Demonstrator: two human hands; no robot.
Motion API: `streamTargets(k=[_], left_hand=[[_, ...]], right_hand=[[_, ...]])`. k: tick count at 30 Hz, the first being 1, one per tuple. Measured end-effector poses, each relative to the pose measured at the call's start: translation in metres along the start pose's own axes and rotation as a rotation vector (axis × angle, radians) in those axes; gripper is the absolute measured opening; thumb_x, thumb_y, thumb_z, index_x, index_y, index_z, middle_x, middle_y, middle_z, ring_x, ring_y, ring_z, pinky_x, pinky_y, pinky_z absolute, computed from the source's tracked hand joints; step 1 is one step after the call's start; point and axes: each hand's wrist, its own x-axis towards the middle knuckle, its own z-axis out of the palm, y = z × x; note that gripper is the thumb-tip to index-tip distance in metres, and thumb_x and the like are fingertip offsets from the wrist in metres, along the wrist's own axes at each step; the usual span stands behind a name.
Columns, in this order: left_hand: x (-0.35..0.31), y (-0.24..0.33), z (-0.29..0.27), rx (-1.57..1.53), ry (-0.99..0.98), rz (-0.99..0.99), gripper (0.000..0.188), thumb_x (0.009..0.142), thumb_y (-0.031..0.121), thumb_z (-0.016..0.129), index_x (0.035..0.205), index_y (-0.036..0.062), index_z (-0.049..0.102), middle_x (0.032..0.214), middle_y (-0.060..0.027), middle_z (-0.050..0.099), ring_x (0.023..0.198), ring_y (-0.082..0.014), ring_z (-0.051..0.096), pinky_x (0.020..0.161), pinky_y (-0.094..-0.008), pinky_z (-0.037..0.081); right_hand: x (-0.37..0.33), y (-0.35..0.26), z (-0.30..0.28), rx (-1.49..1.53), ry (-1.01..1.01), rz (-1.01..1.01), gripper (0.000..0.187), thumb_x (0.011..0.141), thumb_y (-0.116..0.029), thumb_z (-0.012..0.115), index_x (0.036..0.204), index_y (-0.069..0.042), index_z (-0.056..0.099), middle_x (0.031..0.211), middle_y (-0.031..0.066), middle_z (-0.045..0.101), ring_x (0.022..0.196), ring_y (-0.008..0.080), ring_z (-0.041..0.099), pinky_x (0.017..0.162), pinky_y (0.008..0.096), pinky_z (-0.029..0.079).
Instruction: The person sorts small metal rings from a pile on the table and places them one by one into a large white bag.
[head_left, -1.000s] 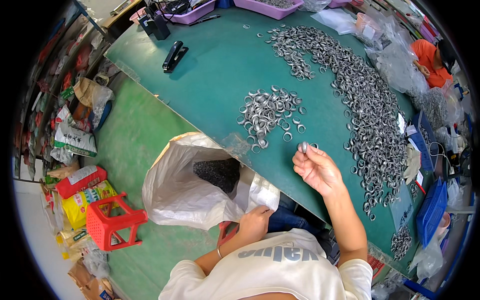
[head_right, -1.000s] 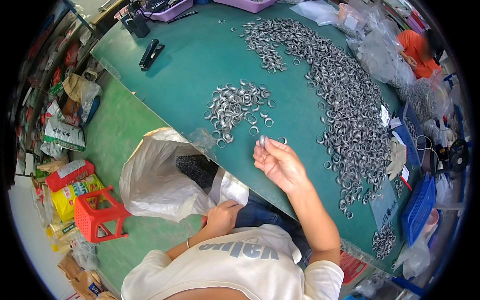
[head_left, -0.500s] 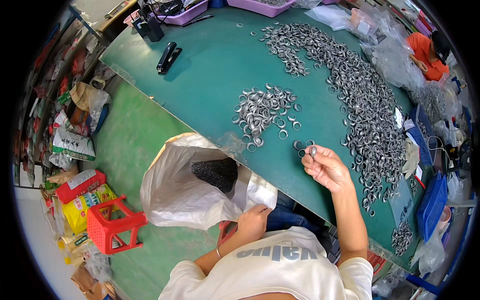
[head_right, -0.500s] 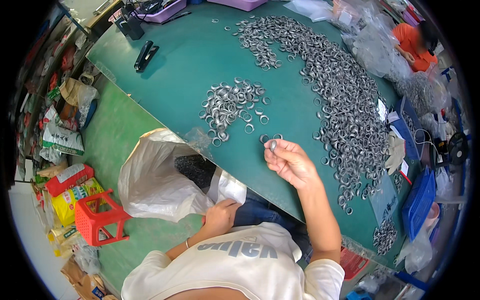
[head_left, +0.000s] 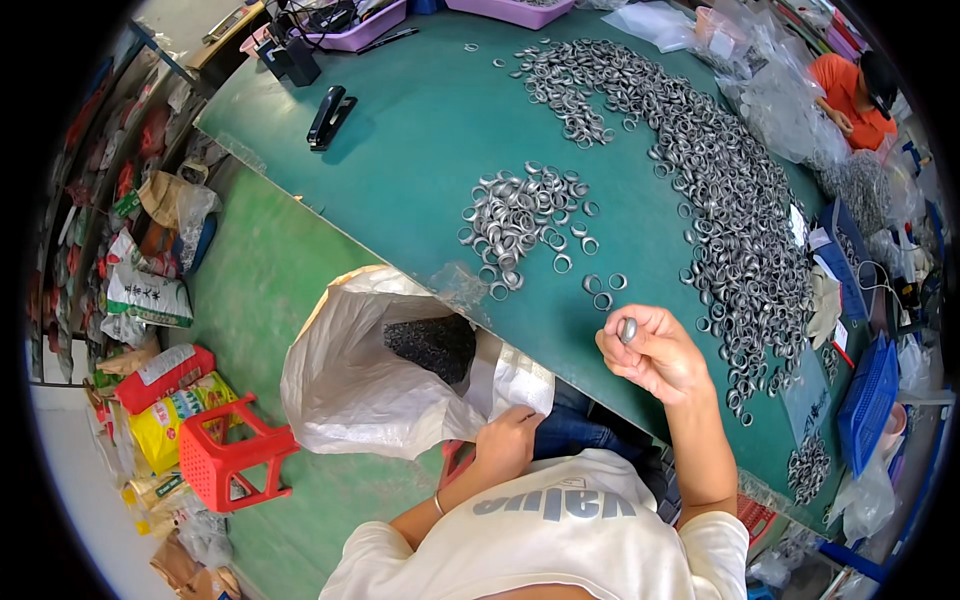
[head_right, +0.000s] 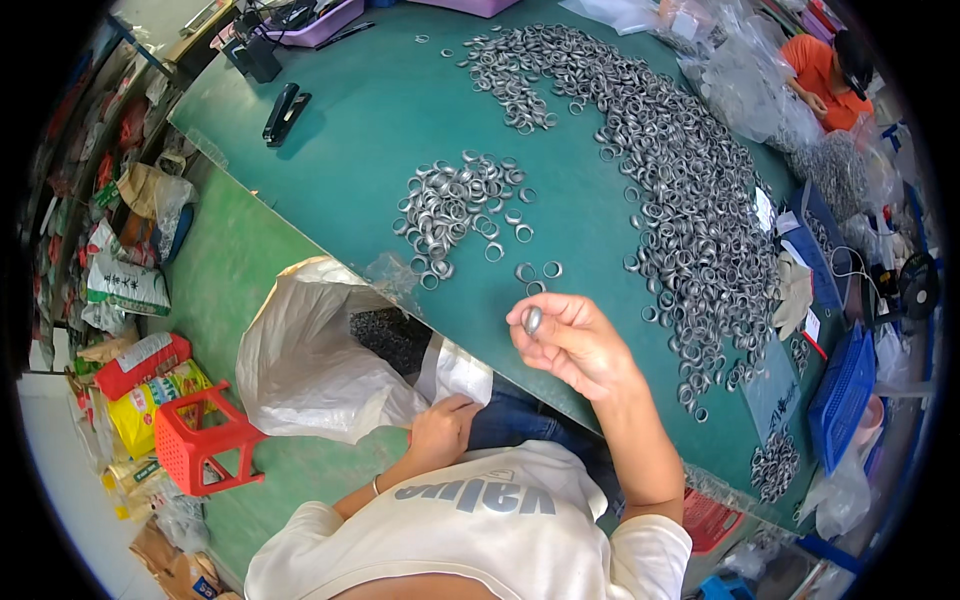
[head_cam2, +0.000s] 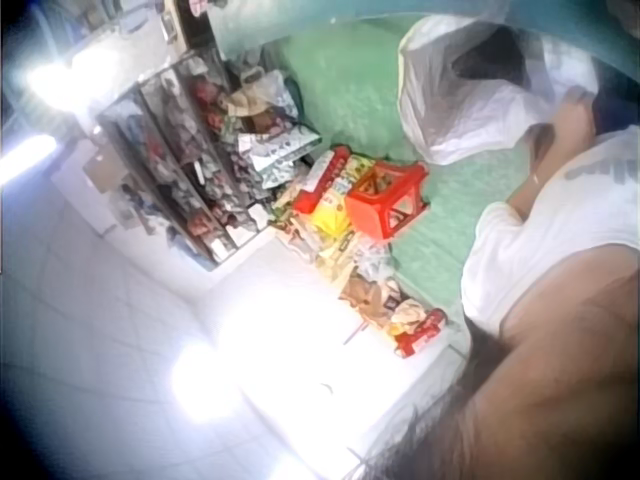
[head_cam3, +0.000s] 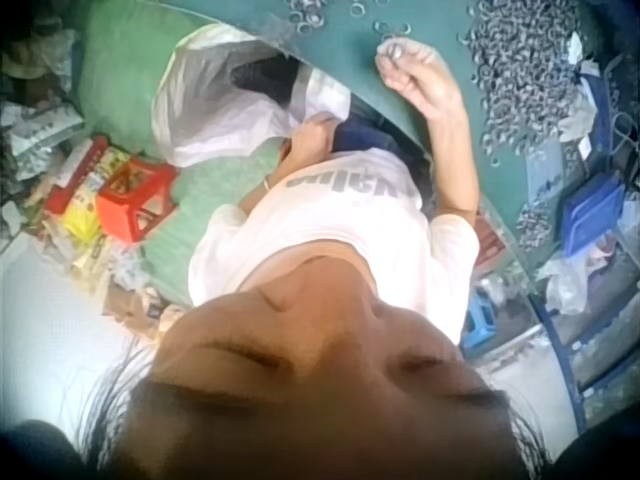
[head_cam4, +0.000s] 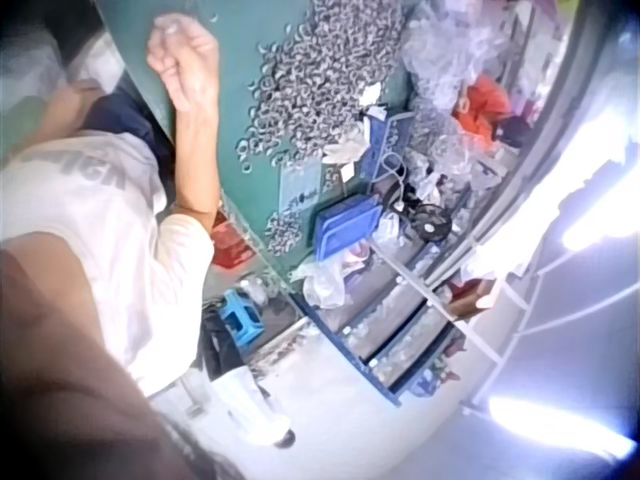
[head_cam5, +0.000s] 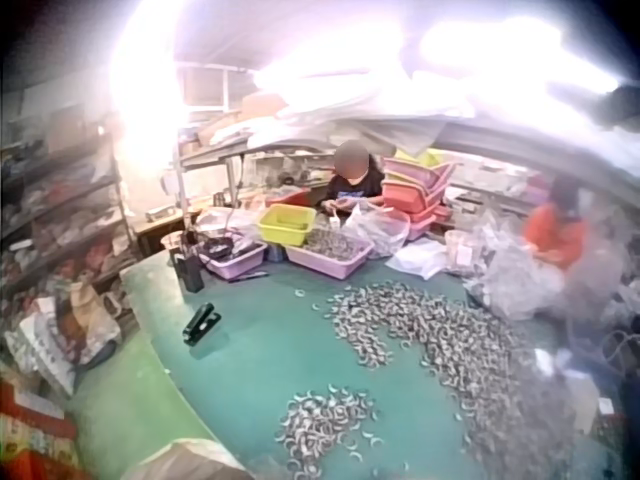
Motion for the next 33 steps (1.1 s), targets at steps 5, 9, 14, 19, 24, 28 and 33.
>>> streamTargets(k=[5, 9, 14, 19, 24, 28, 33], left_hand=[[0.000, 0.001, -0.001, 0.008, 0.005, -0.003, 0.020, 0.082, 0.005, 0.057, 0.096, 0.0092, 0.071, 0.094, -0.0055, 0.066, 0.079, -0.0285, 0.065, 0.066, -0.0398, 0.054], [0.001, 0.001, 0.001, 0.017, 0.004, 0.005, 0.020, 0.082, 0.006, 0.057, 0.096, 0.0096, 0.071, 0.094, -0.0050, 0.066, 0.079, -0.0282, 0.065, 0.065, -0.0395, 0.054], [0.002, 0.002, 0.001, 0.044, 0.025, 0.036, 0.023, 0.075, 0.005, 0.058, 0.094, 0.0075, 0.071, 0.092, -0.0056, 0.065, 0.078, -0.0264, 0.065, 0.063, -0.0371, 0.054], [0.002, 0.003, 0.001, 0.033, 0.035, 0.044, 0.024, 0.074, 0.004, 0.057, 0.094, 0.0072, 0.070, 0.090, -0.0059, 0.064, 0.077, -0.0269, 0.065, 0.063, -0.0372, 0.054], [0.000, 0.001, -0.001, 0.027, 0.035, 0.052, 0.024, 0.074, 0.004, 0.057, 0.094, 0.0070, 0.069, 0.089, -0.0060, 0.064, 0.078, -0.0269, 0.065, 0.063, -0.0370, 0.054], [0.000, 0.001, -0.003, 0.030, 0.018, 0.036, 0.024, 0.074, 0.004, 0.057, 0.095, 0.0074, 0.069, 0.089, -0.0066, 0.064, 0.079, -0.0271, 0.065, 0.065, -0.0372, 0.054], [0.002, 0.000, 0.001, -0.014, 0.036, 0.035, 0.020, 0.077, 0.004, 0.056, 0.092, 0.0074, 0.070, 0.089, -0.0084, 0.065, 0.078, -0.0295, 0.064, 0.066, -0.0387, 0.053]], right_hand=[[-0.001, 0.000, 0.005, 0.047, -0.068, 0.008, 0.020, 0.092, -0.017, 0.063, 0.101, 0.001, 0.065, 0.071, 0.0038, 0.053, 0.061, 0.0115, 0.045, 0.052, 0.0227, 0.035], [-0.003, 0.000, 0.005, 0.050, -0.153, -0.002, 0.021, 0.092, -0.018, 0.063, 0.100, 0.001, 0.065, 0.067, 0.0044, 0.052, 0.058, 0.0111, 0.042, 0.049, 0.0235, 0.032], [-0.003, 0.001, 0.007, 0.073, -0.254, -0.019, 0.020, 0.091, -0.018, 0.063, 0.095, 0.002, 0.065, 0.062, 0.0045, 0.051, 0.056, 0.0119, 0.041, 0.048, 0.0247, 0.031], [-0.003, 0.002, 0.008, 0.128, -0.342, 0.000, 0.021, 0.091, -0.019, 0.062, 0.091, 0.002, 0.066, 0.059, 0.0039, 0.050, 0.057, 0.0139, 0.042, 0.047, 0.0263, 0.031], [-0.003, 0.004, 0.011, 0.168, -0.383, 0.019, 0.021, 0.092, -0.018, 0.061, 0.091, 0.002, 0.066, 0.060, 0.0040, 0.051, 0.057, 0.0144, 0.042, 0.047, 0.0262, 0.030], [-0.004, 0.004, 0.009, 0.175, -0.414, 0.005, 0.020, 0.093, -0.018, 0.060, 0.093, 0.002, 0.066, 0.060, 0.0038, 0.050, 0.058, 0.0144, 0.042, 0.047, 0.0263, 0.030], [-0.017, -0.001, -0.014, 0.064, -0.144, -0.014, 0.020, 0.095, -0.016, 0.056, 0.100, 0.002, 0.063, 0.062, 0.0023, 0.049, 0.055, 0.0109, 0.041, 0.048, 0.0233, 0.031]])
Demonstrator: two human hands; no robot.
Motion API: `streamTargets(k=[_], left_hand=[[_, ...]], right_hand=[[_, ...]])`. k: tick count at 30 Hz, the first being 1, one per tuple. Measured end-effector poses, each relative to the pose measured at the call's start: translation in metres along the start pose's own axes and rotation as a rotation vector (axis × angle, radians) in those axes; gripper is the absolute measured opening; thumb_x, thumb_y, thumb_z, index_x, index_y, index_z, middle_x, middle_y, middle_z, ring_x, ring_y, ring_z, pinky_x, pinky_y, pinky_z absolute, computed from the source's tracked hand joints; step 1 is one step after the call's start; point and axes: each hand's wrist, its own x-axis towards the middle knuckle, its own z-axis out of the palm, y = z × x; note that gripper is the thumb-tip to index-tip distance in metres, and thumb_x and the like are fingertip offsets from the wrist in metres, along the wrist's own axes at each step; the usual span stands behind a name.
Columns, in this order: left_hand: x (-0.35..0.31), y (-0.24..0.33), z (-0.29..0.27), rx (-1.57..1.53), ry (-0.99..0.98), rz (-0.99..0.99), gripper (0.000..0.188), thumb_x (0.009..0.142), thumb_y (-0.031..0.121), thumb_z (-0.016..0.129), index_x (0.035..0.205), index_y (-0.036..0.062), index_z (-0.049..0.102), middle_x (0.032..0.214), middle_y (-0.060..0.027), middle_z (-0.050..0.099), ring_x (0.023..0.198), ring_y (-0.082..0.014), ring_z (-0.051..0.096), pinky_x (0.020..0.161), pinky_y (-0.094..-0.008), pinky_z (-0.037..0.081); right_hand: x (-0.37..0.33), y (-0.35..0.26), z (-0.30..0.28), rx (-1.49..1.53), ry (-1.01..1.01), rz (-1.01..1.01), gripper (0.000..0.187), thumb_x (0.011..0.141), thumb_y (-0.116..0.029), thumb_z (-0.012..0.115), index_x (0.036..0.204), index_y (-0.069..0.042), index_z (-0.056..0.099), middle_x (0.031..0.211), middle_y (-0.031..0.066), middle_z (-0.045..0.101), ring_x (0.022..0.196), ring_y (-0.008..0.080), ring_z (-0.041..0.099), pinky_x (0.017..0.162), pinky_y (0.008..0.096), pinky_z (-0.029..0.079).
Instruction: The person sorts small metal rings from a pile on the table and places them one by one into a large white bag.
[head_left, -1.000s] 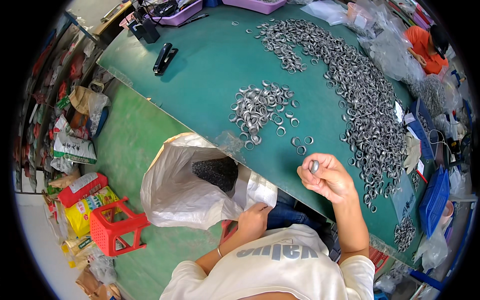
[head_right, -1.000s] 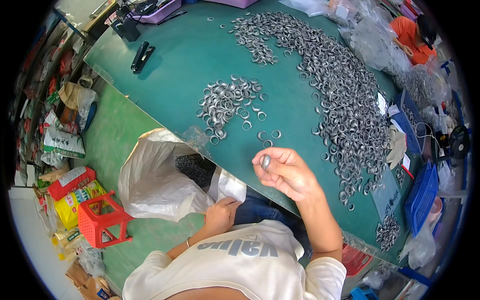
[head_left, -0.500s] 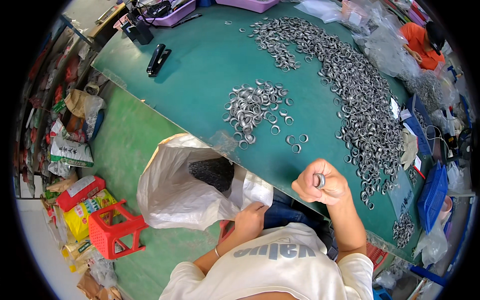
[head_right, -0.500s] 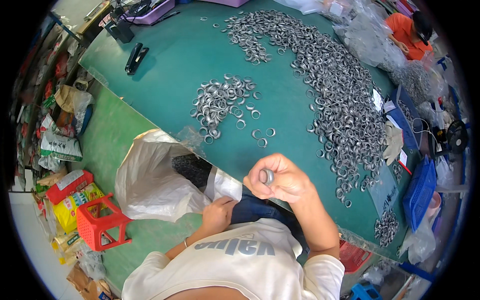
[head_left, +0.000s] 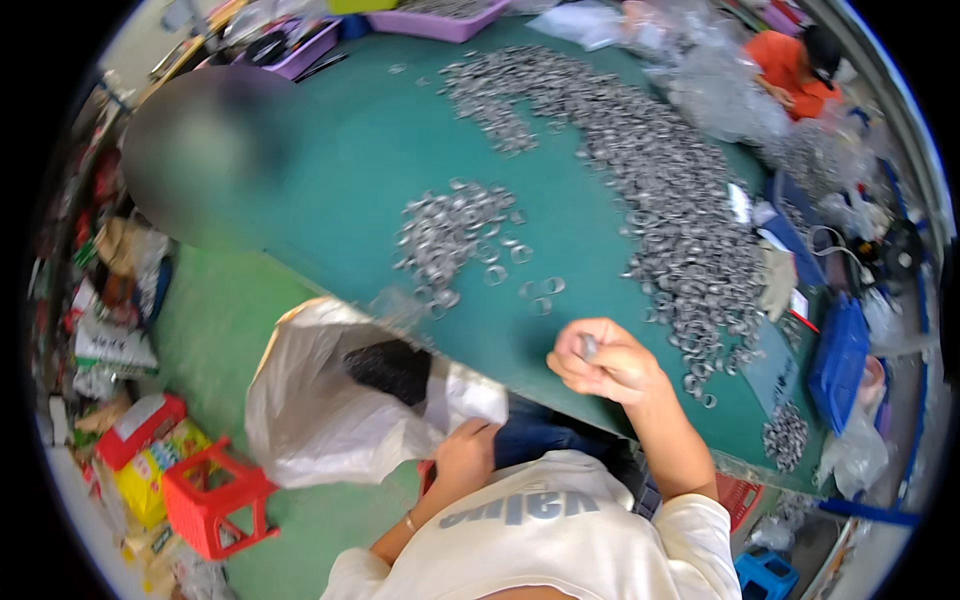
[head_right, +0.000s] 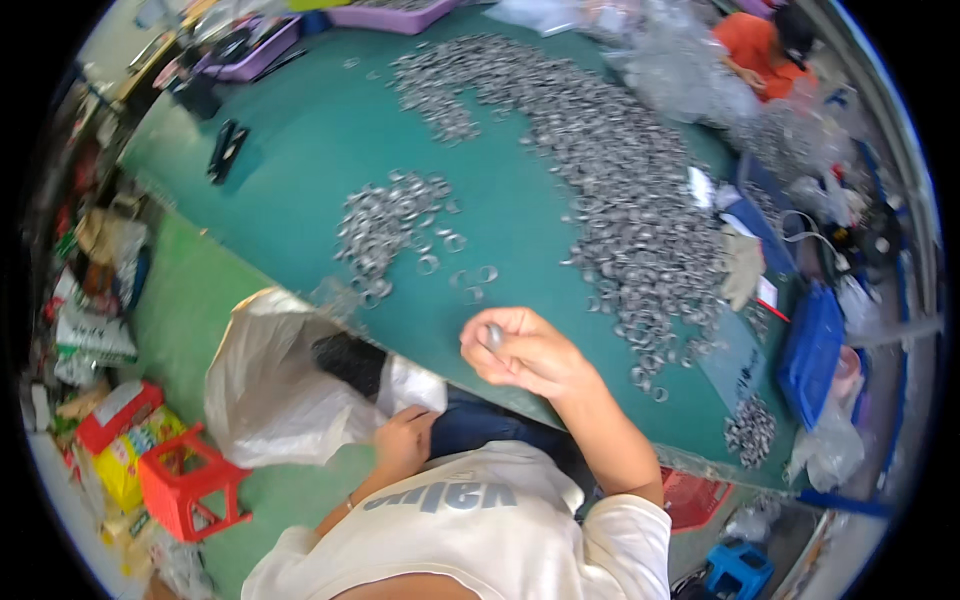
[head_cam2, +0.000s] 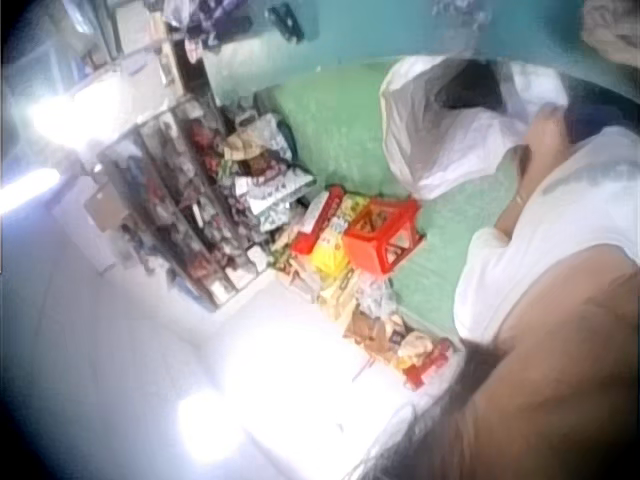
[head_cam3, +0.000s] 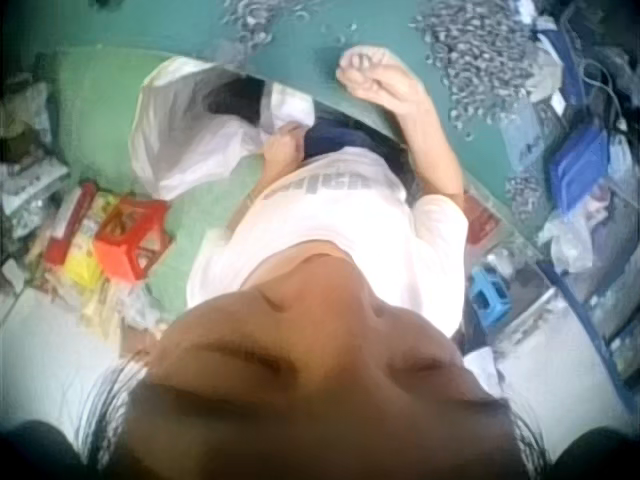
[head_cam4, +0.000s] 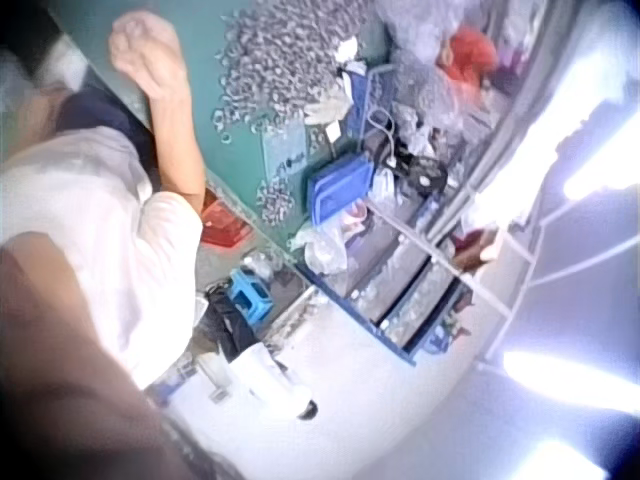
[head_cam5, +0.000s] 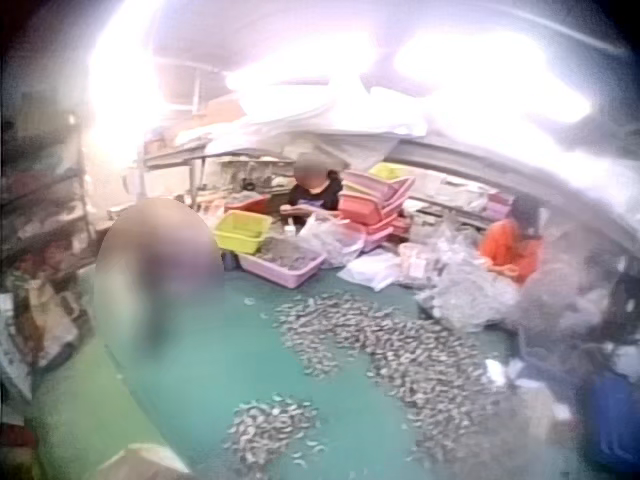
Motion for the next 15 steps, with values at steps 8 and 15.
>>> streamTargets(k=[8, 15], left_hand=[[-0.002, -0.005, 0.009, 0.016, 0.004, -0.017, 0.018, 0.076, 0.001, 0.060, 0.088, 0.0075, 0.072, 0.089, -0.0079, 0.066, 0.076, -0.0304, 0.065, 0.065, -0.0394, 0.052], [0.009, 0.000, 0.021, 0.083, -0.015, -0.080, 0.014, 0.077, 0.006, 0.061, 0.083, 0.0095, 0.073, 0.083, -0.0047, 0.067, 0.073, -0.0293, 0.065, 0.062, -0.0397, 0.052]], right_hand=[[-0.159, -0.172, -0.170, -0.522, 1.243, -0.660, 0.015, 0.092, -0.013, 0.058, 0.096, 0.001, 0.063, 0.066, 0.0009, 0.056, 0.051, 0.0070, 0.048, 0.046, 0.0204, 0.038], [-0.274, -0.317, -0.274, -0.897, 1.835, -0.808, 0.015, 0.088, -0.013, 0.061, 0.091, 0.001, 0.067, 0.077, 0.0090, 0.067, 0.062, 0.0135, 0.061, 0.053, 0.0265, 0.049]])
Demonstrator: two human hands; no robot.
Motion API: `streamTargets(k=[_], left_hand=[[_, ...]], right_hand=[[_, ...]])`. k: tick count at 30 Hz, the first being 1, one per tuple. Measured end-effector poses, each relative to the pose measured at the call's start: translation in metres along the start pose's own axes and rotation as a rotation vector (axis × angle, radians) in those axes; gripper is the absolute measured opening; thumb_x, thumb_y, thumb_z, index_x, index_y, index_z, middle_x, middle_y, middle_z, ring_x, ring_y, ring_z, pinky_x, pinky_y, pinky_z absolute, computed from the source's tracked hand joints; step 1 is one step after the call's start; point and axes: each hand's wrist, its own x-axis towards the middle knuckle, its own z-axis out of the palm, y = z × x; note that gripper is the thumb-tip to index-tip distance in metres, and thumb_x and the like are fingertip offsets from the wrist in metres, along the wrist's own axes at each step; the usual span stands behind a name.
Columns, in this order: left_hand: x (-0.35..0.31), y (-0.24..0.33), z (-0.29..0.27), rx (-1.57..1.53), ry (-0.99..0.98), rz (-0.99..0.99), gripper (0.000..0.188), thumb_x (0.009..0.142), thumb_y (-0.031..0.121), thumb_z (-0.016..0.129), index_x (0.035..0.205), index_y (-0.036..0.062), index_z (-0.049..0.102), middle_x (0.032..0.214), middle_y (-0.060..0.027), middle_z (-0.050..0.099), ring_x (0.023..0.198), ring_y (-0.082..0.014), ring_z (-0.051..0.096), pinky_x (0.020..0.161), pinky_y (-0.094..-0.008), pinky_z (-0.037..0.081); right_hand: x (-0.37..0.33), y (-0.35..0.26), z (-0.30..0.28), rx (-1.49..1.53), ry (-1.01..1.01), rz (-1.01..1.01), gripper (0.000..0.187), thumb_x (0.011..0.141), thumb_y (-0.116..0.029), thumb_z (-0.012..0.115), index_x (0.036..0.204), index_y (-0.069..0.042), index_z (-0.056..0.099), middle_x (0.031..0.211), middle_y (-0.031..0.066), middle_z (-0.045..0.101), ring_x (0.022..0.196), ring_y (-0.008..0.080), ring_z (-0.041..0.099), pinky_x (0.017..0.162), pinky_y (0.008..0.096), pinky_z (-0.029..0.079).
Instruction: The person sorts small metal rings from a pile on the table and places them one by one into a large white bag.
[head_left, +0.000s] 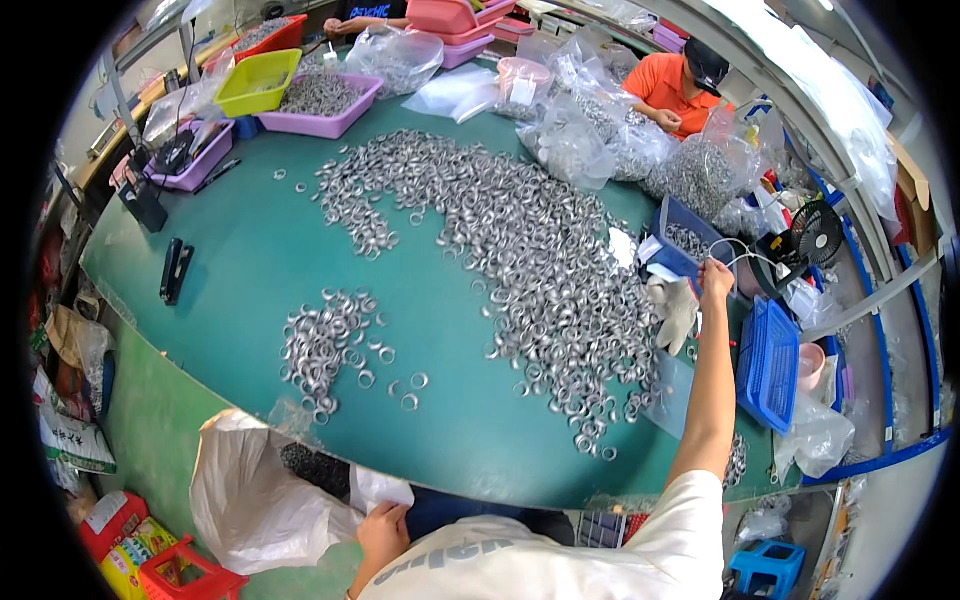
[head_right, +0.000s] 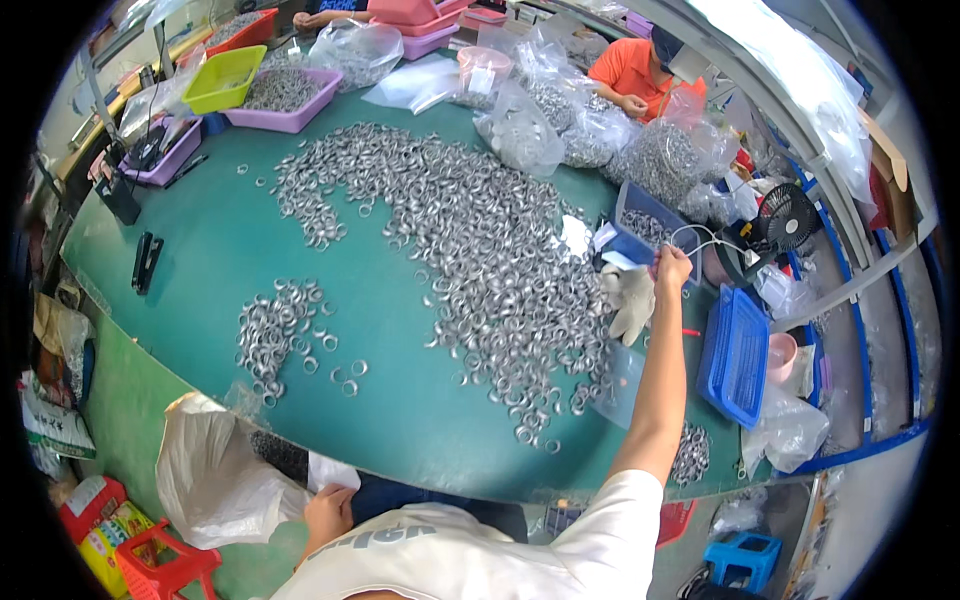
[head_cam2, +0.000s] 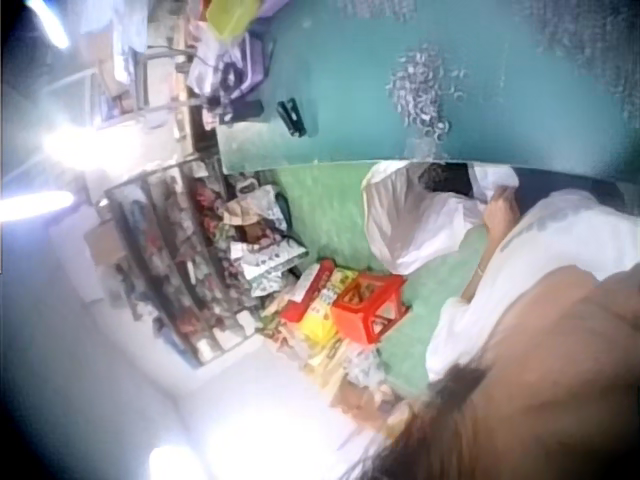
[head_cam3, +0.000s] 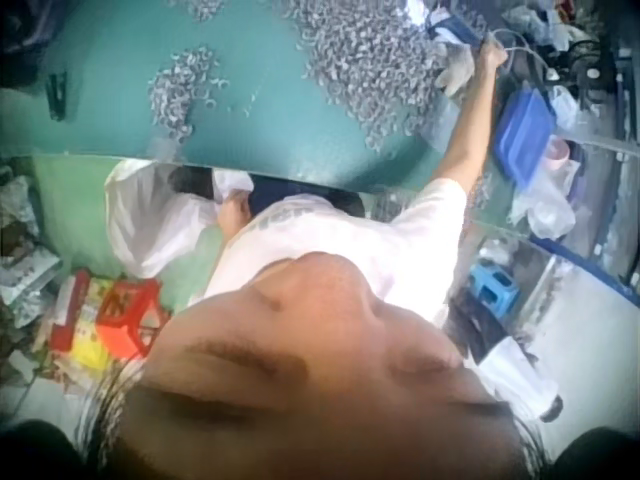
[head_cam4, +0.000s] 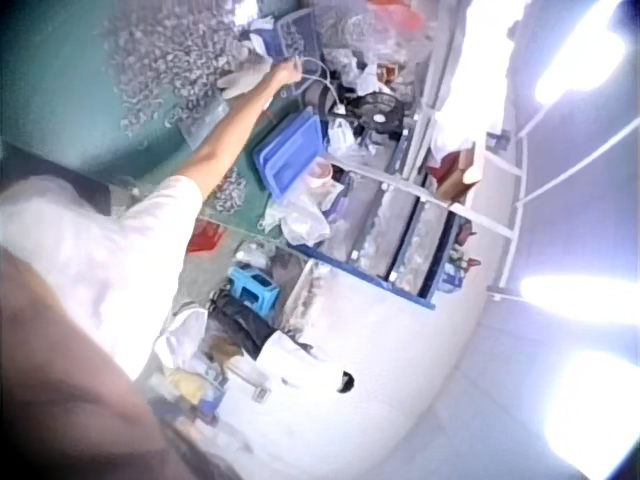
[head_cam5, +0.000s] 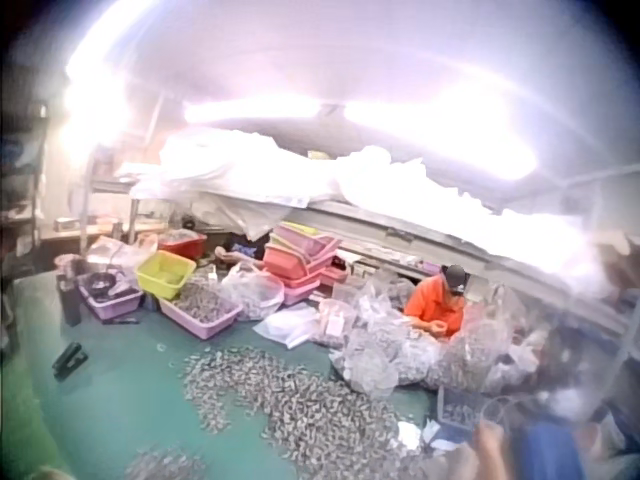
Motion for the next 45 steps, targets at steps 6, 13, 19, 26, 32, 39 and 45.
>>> streamTargets(k=[6, 13, 19, 26, 32, 39, 45], left_hand=[[-0.006, -0.009, 0.012, 0.080, 0.003, -0.117, 0.014, 0.075, 0.007, 0.064, 0.082, 0.0126, 0.074, 0.084, -0.0048, 0.068, 0.074, -0.0285, 0.066, 0.063, -0.0383, 0.052], [0.006, -0.003, 0.011, 0.129, -0.078, -0.102, 0.015, 0.077, 0.007, 0.060, 0.084, 0.0117, 0.073, 0.084, -0.0064, 0.066, 0.075, -0.0295, 0.065, 0.064, -0.0411, 0.053], [-0.008, 0.009, -0.002, 0.130, -0.066, -0.147, 0.014, 0.081, 0.009, 0.059, 0.087, 0.0106, 0.072, 0.086, -0.0051, 0.066, 0.076, -0.0278, 0.065, 0.063, -0.0393, 0.053], [-0.005, -0.002, 0.002, 0.037, -0.039, -0.038, 0.014, 0.080, 0.009, 0.059, 0.089, 0.0104, 0.071, 0.084, -0.0061, 0.064, 0.074, -0.0274, 0.065, 0.063, -0.0380, 0.053], [0.000, -0.005, -0.004, 0.027, -0.054, 0.051, 0.021, 0.073, 0.005, 0.059, 0.090, 0.0090, 0.070, 0.083, -0.0062, 0.063, 0.076, -0.0270, 0.065, 0.065, -0.0378, 0.053], [-0.009, -0.013, -0.005, -0.040, -0.032, 0.053, 0.016, 0.077, 0.003, 0.061, 0.089, 0.0093, 0.070, 0.087, -0.0065, 0.066, 0.073, -0.0296, 0.065, 0.063, -0.0393, 0.053], [-0.009, -0.012, -0.008, -0.053, -0.012, 0.087, 0.019, 0.075, 0.005, 0.059, 0.090, 0.0090, 0.070, 0.087, -0.0065, 0.065, 0.075, -0.0285, 0.065, 0.064, -0.0386, 0.053]], right_hand=[[0.023, -0.015, 0.055, -0.918, 0.154, -0.264, 0.024, 0.084, -0.024, 0.059, 0.094, -0.008, 0.073, 0.097, 0.0207, 0.069, 0.096, 0.0382, 0.066, 0.083, 0.0460, 0.052], [0.133, 0.062, 0.019, -1.152, -0.086, -0.298, 0.042, 0.083, -0.038, 0.062, 0.106, -0.002, 0.064, 0.106, 0.0213, 0.067, 0.098, 0.0397, 0.064, 0.084, 0.0477, 0.051], [0.036, -0.003, 0.070, -1.045, 0.107, -0.510, 0.032, 0.086, -0.028, 0.062, 0.105, -0.002, 0.065, 0.106, 0.0198, 0.067, 0.096, 0.0365, 0.065, 0.082, 0.0453, 0.051], [-0.340, -0.119, 0.122, -0.277, -1.093, -1.023, 0.029, 0.074, -0.005, 0.071, 0.102, -0.003, 0.064, 0.100, 0.0142, 0.062, 0.098, 0.0314, 0.057, 0.087, 0.0410, 0.044], [-0.435, -0.099, 0.144, -0.337, -1.218, -1.155, 0.036, 0.077, -0.007, 0.070, 0.112, -0.003, 0.060, 0.112, 0.0124, 0.056, 0.101, 0.0311, 0.053, 0.086, 0.0411, 0.044], [-0.452, -0.088, 0.139, -0.212, -0.989, -1.087, 0.020, 0.077, -0.005, 0.070, 0.095, -0.002, 0.062, 0.094, 0.0118, 0.059, 0.082, 0.0319, 0.059, 0.069, 0.0389, 0.051], [-0.482, -0.094, 0.135, -0.296, -1.037, -1.269, 0.024, 0.073, -0.005, 0.072, 0.096, -0.003, 0.063, 0.095, 0.0099, 0.058, 0.082, 0.0267, 0.058, 0.068, 0.0371, 0.048]])
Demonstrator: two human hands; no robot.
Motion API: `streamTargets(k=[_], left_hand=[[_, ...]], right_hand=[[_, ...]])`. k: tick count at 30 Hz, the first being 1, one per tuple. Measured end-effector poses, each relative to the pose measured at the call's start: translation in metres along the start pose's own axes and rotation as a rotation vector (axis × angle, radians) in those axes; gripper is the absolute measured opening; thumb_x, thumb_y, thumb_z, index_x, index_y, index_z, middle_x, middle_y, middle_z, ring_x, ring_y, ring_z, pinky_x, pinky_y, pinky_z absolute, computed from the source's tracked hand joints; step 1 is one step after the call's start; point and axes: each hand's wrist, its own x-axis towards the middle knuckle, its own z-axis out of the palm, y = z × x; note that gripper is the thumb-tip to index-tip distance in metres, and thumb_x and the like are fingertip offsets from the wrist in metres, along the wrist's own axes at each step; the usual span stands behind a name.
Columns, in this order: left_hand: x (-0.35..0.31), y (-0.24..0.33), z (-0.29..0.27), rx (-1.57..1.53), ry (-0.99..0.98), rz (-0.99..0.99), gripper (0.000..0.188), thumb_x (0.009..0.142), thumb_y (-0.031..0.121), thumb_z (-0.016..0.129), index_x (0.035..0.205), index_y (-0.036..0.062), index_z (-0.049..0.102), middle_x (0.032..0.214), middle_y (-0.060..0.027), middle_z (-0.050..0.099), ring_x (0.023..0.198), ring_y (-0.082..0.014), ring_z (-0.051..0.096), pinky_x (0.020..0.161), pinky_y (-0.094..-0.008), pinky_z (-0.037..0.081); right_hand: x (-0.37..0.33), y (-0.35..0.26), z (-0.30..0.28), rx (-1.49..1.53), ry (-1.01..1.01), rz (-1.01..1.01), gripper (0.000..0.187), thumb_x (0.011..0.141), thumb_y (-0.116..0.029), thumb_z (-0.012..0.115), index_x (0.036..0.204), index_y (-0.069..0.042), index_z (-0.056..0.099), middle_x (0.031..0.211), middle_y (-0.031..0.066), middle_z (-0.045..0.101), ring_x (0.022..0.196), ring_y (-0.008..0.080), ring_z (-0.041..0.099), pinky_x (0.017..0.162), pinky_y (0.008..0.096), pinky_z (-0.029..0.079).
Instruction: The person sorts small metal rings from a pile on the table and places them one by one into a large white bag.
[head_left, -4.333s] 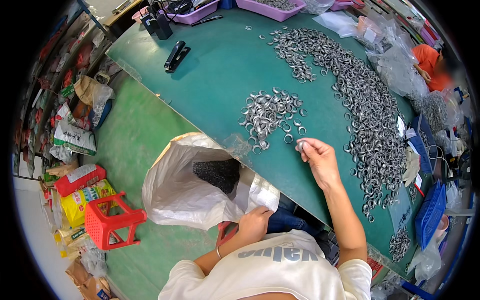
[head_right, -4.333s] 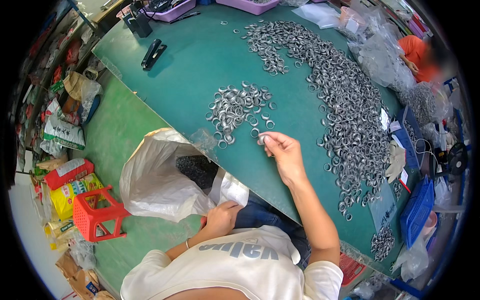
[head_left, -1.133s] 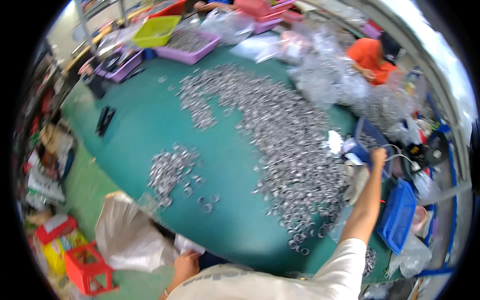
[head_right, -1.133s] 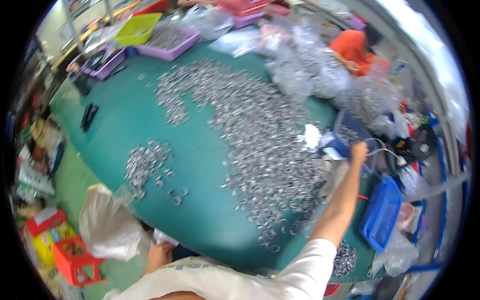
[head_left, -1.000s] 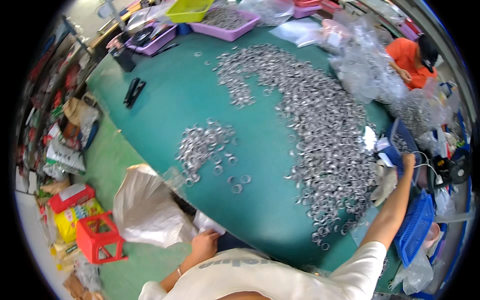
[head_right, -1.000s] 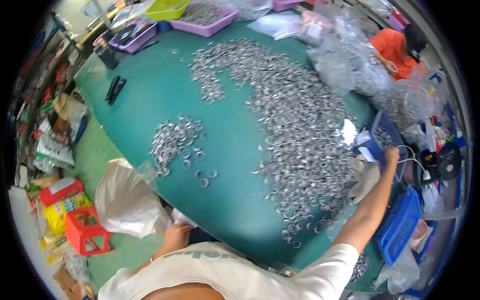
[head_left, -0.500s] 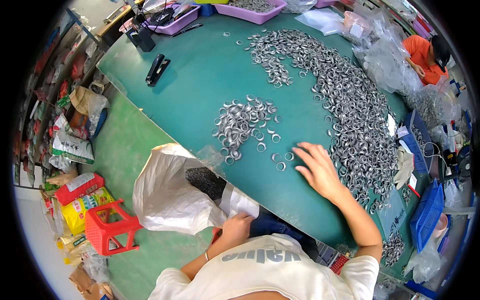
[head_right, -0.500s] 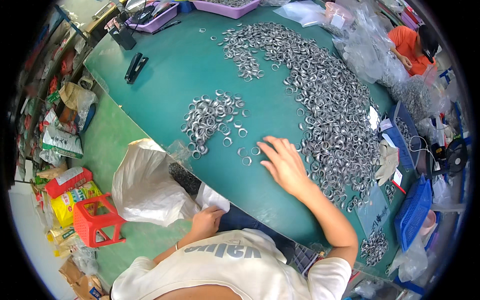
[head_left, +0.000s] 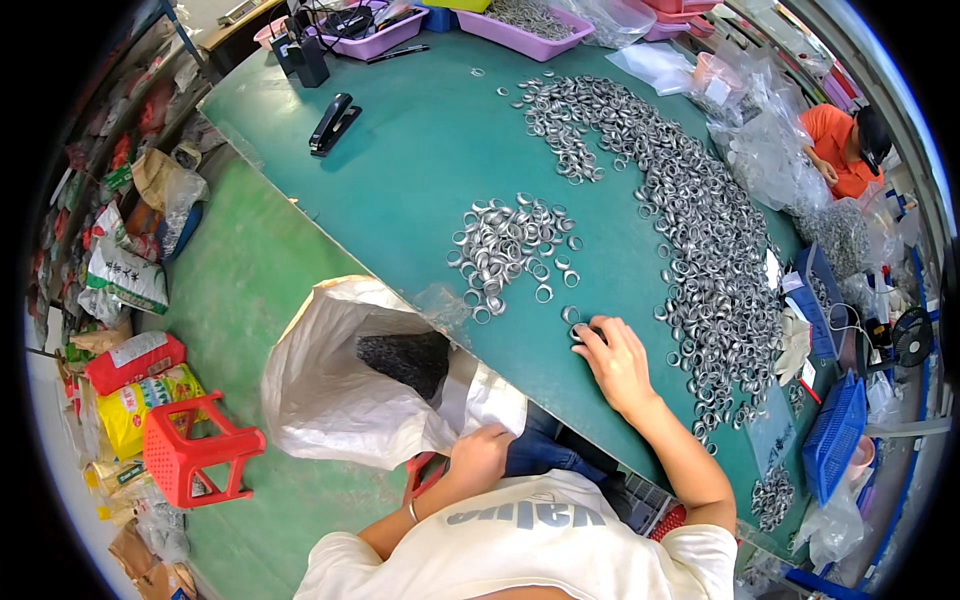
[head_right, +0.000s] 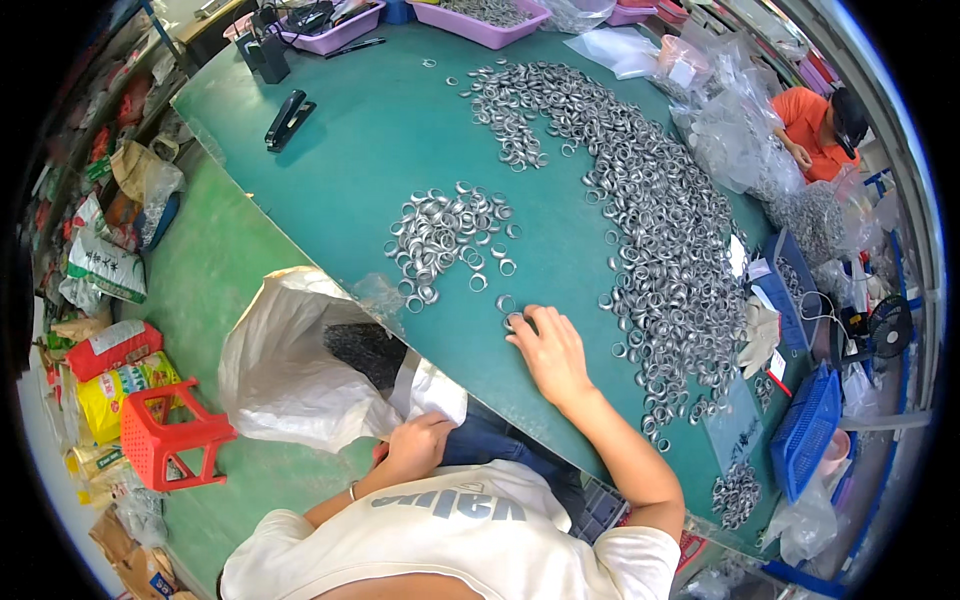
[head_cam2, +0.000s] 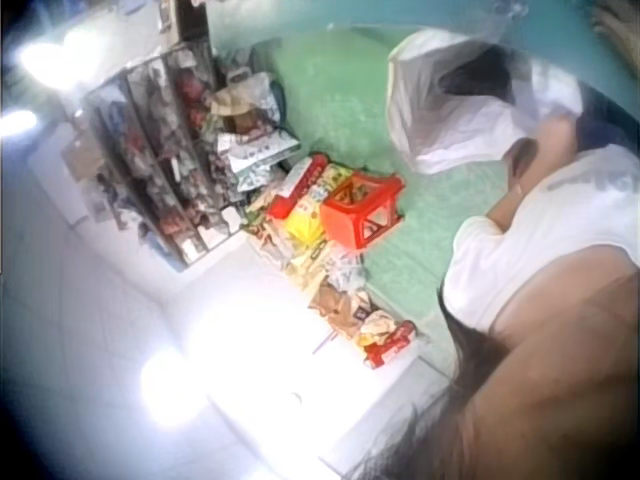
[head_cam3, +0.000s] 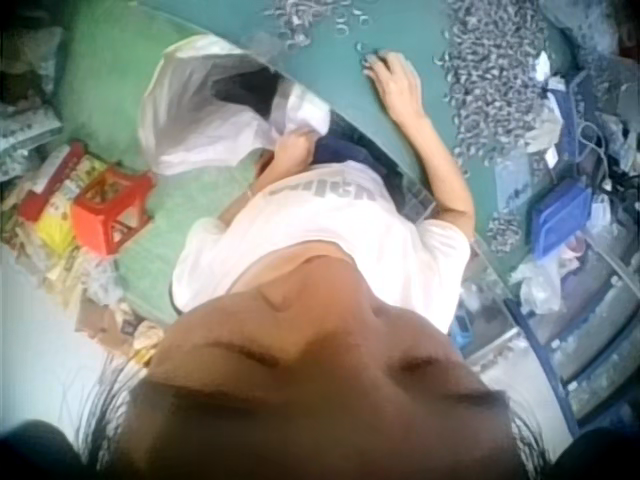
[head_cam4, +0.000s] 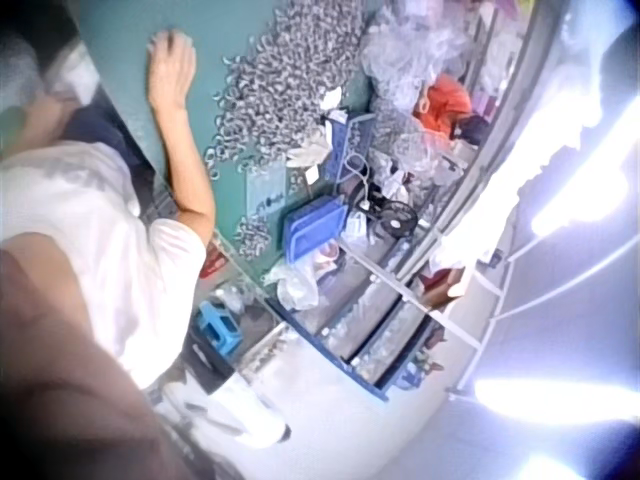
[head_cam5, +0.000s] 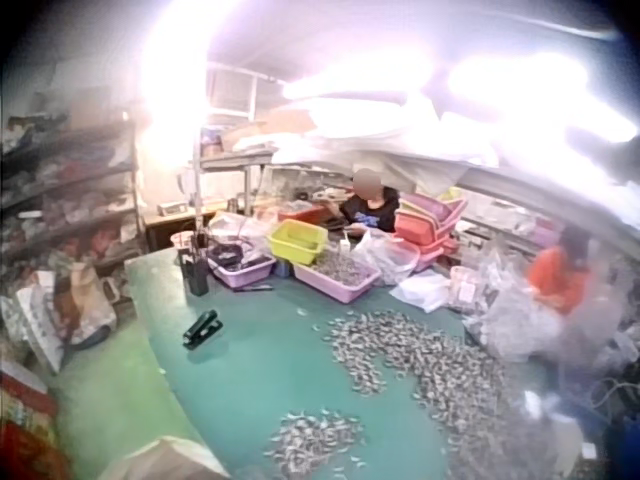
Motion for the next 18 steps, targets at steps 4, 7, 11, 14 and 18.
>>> streamTargets(k=[4, 7, 11, 14, 18], left_hand=[[-0.002, 0.000, -0.001, 0.009, -0.021, -0.006, 0.022, 0.073, 0.007, 0.057, 0.091, 0.0088, 0.069, 0.086, -0.0068, 0.064, 0.079, -0.0270, 0.065, 0.066, -0.0379, 0.053], [-0.001, 0.000, -0.001, 0.009, -0.022, -0.008, 0.022, 0.074, 0.008, 0.057, 0.092, 0.0086, 0.070, 0.086, -0.0070, 0.064, 0.079, -0.0271, 0.065, 0.066, -0.0382, 0.053], [-0.002, 0.000, 0.000, 0.002, -0.018, -0.001, 0.022, 0.074, 0.008, 0.057, 0.092, 0.0083, 0.070, 0.086, -0.0072, 0.064, 0.079, -0.0273, 0.065, 0.066, -0.0384, 0.053], [-0.002, 0.001, 0.000, 0.007, -0.026, -0.008, 0.022, 0.074, 0.007, 0.057, 0.092, 0.0082, 0.070, 0.086, -0.0074, 0.064, 0.078, -0.0276, 0.065, 0.066, -0.0386, 0.053], [-0.002, 0.002, -0.002, 0.006, -0.040, -0.014, 0.022, 0.074, 0.007, 0.057, 0.092, 0.0081, 0.070, 0.086, -0.0076, 0.064, 0.079, -0.0277, 0.065, 0.067, -0.0386, 0.053]], right_hand=[[-0.002, 0.005, 0.002, -0.053, -0.032, -0.030, 0.020, 0.077, -0.005, 0.069, 0.095, -0.002, 0.060, 0.098, 0.0111, 0.057, 0.085, 0.0283, 0.058, 0.071, 0.0385, 0.049], [0.000, 0.006, 0.006, -0.076, -0.048, -0.029, 0.020, 0.078, -0.006, 0.065, 0.097, -0.002, 0.059, 0.101, 0.0121, 0.056, 0.089, 0.0294, 0.057, 0.074, 0.0395, 0.049], [-0.004, 0.016, 0.004, -0.032, -0.110, -0.038, 0.022, 0.080, -0.007, 0.062, 0.102, -0.004, 0.057, 0.104, 0.0131, 0.055, 0.096, 0.0303, 0.056, 0.078, 0.0401, 0.049], [-0.007, 0.013, 0.005, 0.019, -0.079, 0.079, 0.022, 0.081, -0.006, 0.064, 0.102, -0.005, 0.058, 0.102, 0.0127, 0.055, 0.090, 0.0307, 0.058, 0.073, 0.0396, 0.050], [-0.006, 0.004, 0.008, 0.176, -0.005, 0.233, 0.019, 0.079, -0.001, 0.068, 0.097, -0.004, 0.064, 0.097, 0.0117, 0.058, 0.080, 0.0276, 0.061, 0.067, 0.0353, 0.051]])
